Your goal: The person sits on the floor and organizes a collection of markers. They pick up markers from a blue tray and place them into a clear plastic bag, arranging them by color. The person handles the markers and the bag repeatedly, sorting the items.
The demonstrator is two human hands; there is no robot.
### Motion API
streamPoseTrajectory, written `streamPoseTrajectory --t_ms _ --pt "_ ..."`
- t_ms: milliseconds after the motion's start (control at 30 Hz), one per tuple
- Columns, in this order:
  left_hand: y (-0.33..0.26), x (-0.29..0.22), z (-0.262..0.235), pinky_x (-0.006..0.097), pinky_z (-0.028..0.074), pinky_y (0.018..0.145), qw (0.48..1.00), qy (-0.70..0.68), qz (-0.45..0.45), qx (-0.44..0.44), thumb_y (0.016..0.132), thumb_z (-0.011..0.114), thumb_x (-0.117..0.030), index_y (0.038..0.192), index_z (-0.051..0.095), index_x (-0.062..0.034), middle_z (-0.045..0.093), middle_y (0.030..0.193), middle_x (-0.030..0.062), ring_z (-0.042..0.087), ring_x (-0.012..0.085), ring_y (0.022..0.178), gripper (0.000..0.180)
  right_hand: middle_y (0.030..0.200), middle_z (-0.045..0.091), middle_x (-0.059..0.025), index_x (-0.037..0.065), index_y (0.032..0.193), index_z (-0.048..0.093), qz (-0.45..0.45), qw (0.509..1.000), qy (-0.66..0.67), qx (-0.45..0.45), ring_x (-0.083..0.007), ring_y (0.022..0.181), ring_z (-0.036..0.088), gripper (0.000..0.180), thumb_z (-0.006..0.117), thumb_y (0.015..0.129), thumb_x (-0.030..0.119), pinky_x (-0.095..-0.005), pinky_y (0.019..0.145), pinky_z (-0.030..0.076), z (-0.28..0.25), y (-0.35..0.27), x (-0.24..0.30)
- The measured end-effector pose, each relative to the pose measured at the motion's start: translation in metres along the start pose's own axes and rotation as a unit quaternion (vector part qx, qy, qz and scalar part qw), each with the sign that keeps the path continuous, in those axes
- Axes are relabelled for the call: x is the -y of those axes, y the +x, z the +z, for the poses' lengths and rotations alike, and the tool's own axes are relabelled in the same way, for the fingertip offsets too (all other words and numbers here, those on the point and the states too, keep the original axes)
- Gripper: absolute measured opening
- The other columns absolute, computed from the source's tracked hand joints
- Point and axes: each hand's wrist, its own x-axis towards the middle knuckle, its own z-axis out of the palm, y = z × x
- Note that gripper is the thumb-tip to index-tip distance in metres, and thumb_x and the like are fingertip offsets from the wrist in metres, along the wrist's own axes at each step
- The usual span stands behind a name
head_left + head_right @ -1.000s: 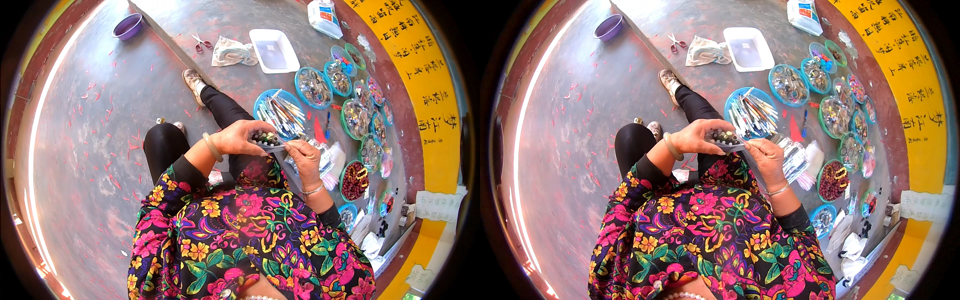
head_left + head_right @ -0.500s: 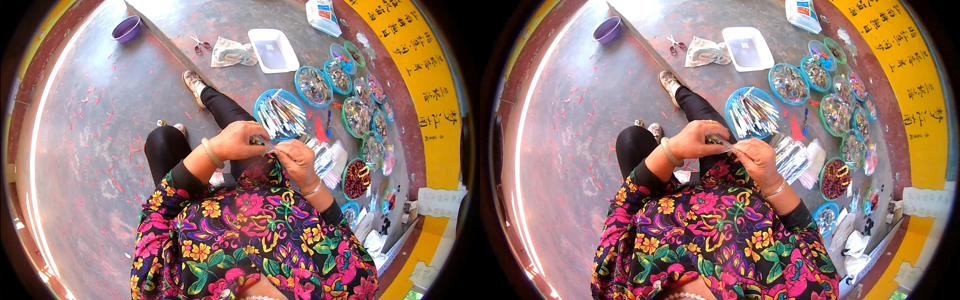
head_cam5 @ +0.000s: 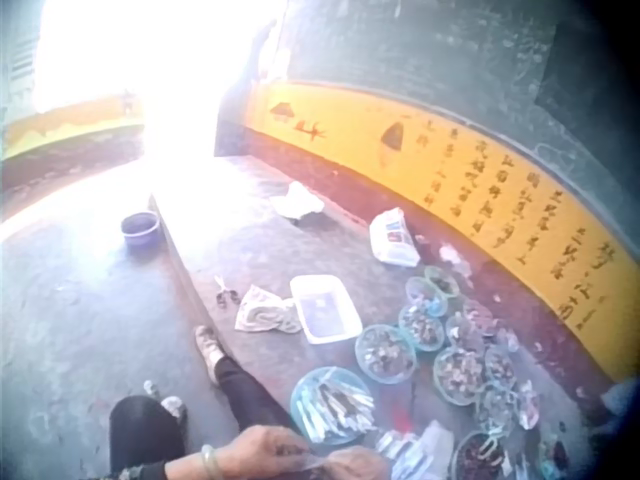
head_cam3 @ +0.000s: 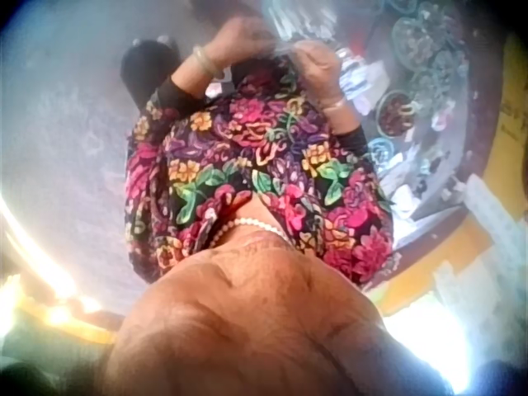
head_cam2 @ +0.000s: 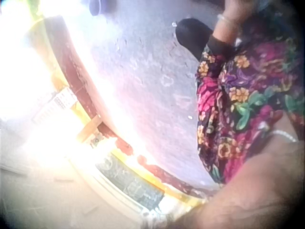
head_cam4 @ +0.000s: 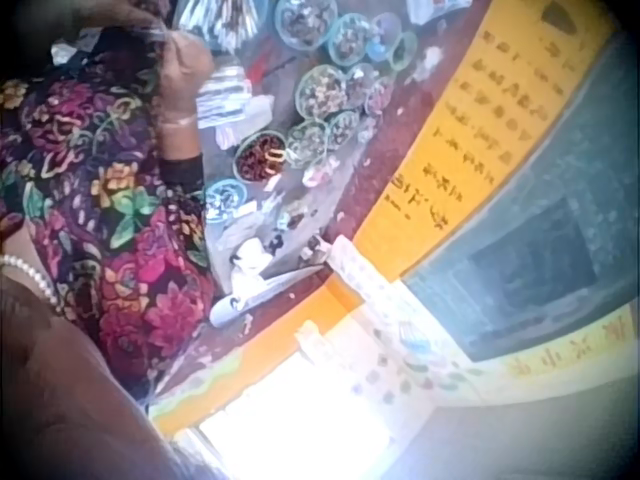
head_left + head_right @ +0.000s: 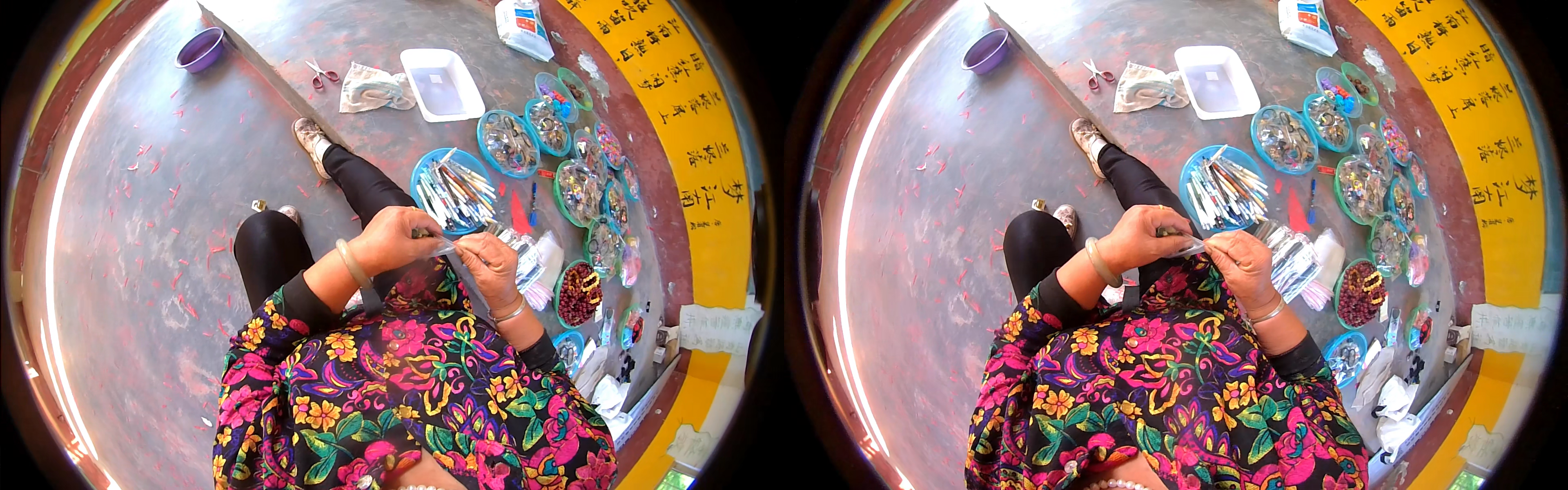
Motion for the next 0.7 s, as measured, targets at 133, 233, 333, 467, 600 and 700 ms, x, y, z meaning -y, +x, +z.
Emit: streamPoseTrajectory --t_ms 133,233,333,467,600,700 --pt "0.003 -0.002 0.006 0.030 0.051 0.070 1.000 0.002 -0.015 0.001 0.075 0.071 -0.013 0.088 0.069 -0.0025 0.069 0.083 0.0097 0.066 0.0200 0.074 0.017 0.081 0.067 -0.0092 0.002 0.084 0.068 -0.004 1.000 0.006 0.005 -0.0224 0.075 0.065 0.007 0.070 0.079 0.004 -0.0304 0.069 0.051 -0.005 -0.002 -0.004" --pt "0.004 -0.005 0.007 0.030 0.051 0.070 0.999 -0.024 -0.022 0.001 0.075 0.071 -0.012 0.088 0.069 -0.0024 0.069 0.083 0.0103 0.066 0.0198 0.074 0.016 0.084 0.068 -0.0097 0.002 0.088 0.069 0.012 0.999 0.033 0.029 -0.0219 0.077 0.065 0.009 0.069 0.079 0.005 -0.0306 0.071 0.050 -0.011 -0.003 -0.015" --pt "0.005 0.001 0.012 0.029 0.051 0.069 0.999 -0.010 0.016 -0.031 0.075 0.070 -0.011 0.088 0.069 -0.0017 0.068 0.082 0.0110 0.065 0.0192 0.073 0.016 0.086 0.068 -0.0084 0.000 0.092 0.069 0.066 0.995 0.069 0.032 -0.0177 0.081 0.064 0.013 0.069 0.080 0.006 -0.0280 0.072 0.049 -0.025 0.000 -0.042" --pt "0.007 -0.005 0.009 0.028 0.051 0.069 0.999 -0.034 -0.020 -0.025 0.076 0.071 -0.010 0.088 0.068 -0.0009 0.068 0.083 0.0108 0.065 0.0188 0.073 0.015 0.087 0.069 -0.0043 0.001 0.099 0.069 0.304 0.936 0.103 -0.141 -0.0106 0.078 0.064 0.018 0.063 0.086 0.012 -0.0234 0.065 0.049 -0.046 -0.003 -0.143" --pt "0.005 0.001 0.010 0.028 0.051 0.070 0.997 -0.063 -0.021 -0.027 0.078 0.071 -0.009 0.088 0.068 -0.0010 0.068 0.084 0.0108 0.065 0.0174 0.075 0.013 0.088 0.070 -0.0064 0.003 0.102 0.069 0.375 0.918 0.023 -0.129 -0.0136 0.078 0.066 0.023 0.063 0.084 0.016 -0.0258 0.064 0.050 -0.052 0.016 -0.205" --pt "0.009 0.003 0.010 0.029 0.051 0.070 0.998 -0.057 -0.005 -0.024 0.079 0.070 -0.009 0.089 0.067 -0.0011 0.068 0.086 0.0110 0.066 0.0184 0.076 0.013 0.092 0.069 -0.0101 0.005 0.102 0.068 0.225 0.967 -0.103 -0.063 -0.0209 0.083 0.066 0.024 0.062 0.082 0.016 -0.0308 0.071 0.051 -0.033 0.040 -0.239"
